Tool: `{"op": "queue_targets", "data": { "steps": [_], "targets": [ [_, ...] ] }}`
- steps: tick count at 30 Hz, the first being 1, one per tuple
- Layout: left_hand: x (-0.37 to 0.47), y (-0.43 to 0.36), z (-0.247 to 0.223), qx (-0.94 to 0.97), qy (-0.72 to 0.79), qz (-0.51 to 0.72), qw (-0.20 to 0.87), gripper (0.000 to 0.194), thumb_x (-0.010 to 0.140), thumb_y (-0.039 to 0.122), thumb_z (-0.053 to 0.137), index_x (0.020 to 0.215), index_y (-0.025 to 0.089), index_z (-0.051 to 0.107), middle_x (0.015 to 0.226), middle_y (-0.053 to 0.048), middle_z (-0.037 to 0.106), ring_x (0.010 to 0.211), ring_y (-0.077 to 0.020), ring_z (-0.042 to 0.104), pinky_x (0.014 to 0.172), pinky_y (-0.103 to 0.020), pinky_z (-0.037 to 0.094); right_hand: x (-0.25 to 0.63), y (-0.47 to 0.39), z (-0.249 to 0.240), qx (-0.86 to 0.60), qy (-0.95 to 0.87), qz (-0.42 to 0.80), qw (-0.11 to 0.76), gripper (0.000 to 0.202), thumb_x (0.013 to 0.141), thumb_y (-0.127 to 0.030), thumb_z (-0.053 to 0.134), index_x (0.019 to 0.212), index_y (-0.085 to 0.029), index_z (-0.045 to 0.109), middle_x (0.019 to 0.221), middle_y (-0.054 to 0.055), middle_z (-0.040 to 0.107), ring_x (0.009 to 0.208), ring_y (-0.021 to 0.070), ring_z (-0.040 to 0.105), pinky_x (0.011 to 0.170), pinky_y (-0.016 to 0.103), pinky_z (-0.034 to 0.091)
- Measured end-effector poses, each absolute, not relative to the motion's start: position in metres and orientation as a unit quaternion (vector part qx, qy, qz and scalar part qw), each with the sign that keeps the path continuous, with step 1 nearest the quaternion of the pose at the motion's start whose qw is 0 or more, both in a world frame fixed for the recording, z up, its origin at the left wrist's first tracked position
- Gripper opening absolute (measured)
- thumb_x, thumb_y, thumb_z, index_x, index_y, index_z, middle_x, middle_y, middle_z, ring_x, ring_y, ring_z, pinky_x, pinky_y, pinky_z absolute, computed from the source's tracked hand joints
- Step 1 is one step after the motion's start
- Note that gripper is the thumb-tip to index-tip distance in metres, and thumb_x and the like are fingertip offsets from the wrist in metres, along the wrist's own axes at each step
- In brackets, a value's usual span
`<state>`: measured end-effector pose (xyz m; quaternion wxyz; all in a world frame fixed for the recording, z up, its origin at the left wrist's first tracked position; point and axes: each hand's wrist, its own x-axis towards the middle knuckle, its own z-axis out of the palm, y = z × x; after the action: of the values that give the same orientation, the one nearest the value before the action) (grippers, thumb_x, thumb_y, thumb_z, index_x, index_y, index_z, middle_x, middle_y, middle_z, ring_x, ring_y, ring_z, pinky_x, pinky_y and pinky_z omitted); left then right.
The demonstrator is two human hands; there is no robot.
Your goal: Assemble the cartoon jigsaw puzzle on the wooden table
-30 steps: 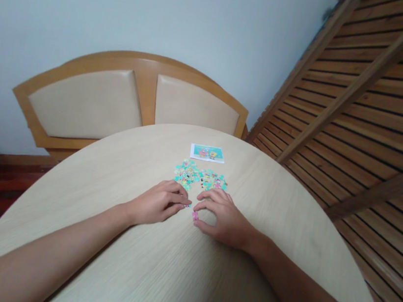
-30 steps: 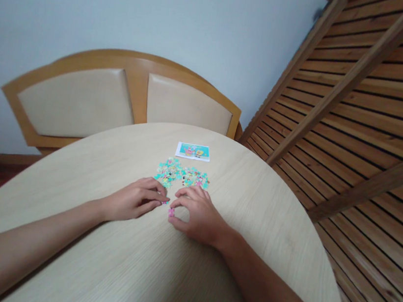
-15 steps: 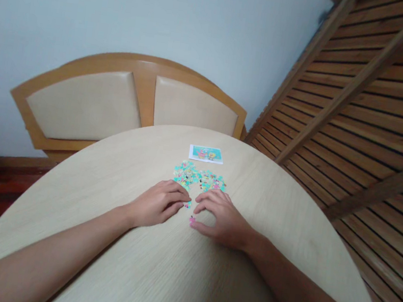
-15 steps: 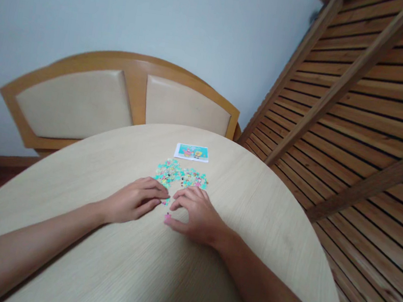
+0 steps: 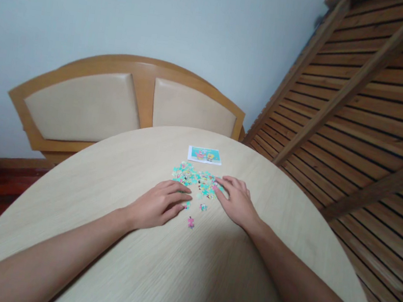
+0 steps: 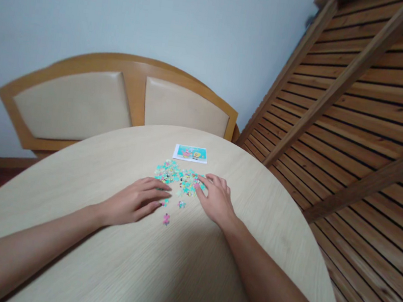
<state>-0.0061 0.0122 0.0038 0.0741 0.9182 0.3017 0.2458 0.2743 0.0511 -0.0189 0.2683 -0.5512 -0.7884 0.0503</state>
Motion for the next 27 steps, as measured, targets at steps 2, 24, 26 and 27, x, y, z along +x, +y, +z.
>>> {"op": "queue_targets", "data": {
  "steps": [2, 24, 26, 27],
  "targets": [
    [-0.005, 0.011, 0.005, 0.925, 0.289, 0.234, 0.080, 0.029, 0.101, 0.026, 0.050, 0.126, 0.023, 0.064, 0.128, -0.009, 0.064, 0.121, -0.0244, 0.057, 0.104, -0.044, 0.046, 0.274, 0.051, -0.019, -0.552, -0.791, 0.053, 0.257, 0.036, 0.098, -0.042, 0.053, 0.129, -0.030, 0.068, 0.135, 0.010, 0.060, 0.126, 0.0336, 0.048, 0.103, 0.056, 0.041],
    [-0.005, 0.011, 0.007, 0.930, 0.281, 0.219, 0.088, 0.027, 0.101, 0.022, 0.047, 0.122, 0.021, 0.064, 0.121, -0.007, 0.069, 0.114, -0.0221, 0.061, 0.102, -0.042, 0.046, 0.277, 0.053, -0.004, -0.563, -0.760, 0.041, 0.323, 0.022, 0.098, -0.032, 0.055, 0.096, -0.023, 0.075, 0.093, 0.006, 0.076, 0.092, 0.0272, 0.062, 0.084, 0.040, 0.046],
    [-0.004, 0.011, 0.006, 0.925, 0.293, 0.224, 0.089, 0.026, 0.102, 0.024, 0.047, 0.122, 0.022, 0.063, 0.118, -0.007, 0.070, 0.112, -0.0223, 0.063, 0.101, -0.042, 0.047, 0.273, 0.050, -0.001, -0.557, -0.750, 0.068, 0.352, 0.023, 0.098, -0.032, 0.053, 0.096, -0.022, 0.073, 0.088, 0.005, 0.076, 0.085, 0.0253, 0.064, 0.081, 0.039, 0.047],
    [-0.004, 0.011, 0.005, 0.919, 0.306, 0.230, 0.091, 0.026, 0.102, 0.027, 0.047, 0.122, 0.022, 0.063, 0.115, -0.007, 0.071, 0.110, -0.0226, 0.063, 0.100, -0.042, 0.048, 0.270, 0.048, 0.001, -0.543, -0.750, 0.086, 0.368, 0.023, 0.099, -0.033, 0.053, 0.096, -0.022, 0.073, 0.086, 0.005, 0.075, 0.083, 0.0243, 0.064, 0.080, 0.038, 0.047]
  ]
}}
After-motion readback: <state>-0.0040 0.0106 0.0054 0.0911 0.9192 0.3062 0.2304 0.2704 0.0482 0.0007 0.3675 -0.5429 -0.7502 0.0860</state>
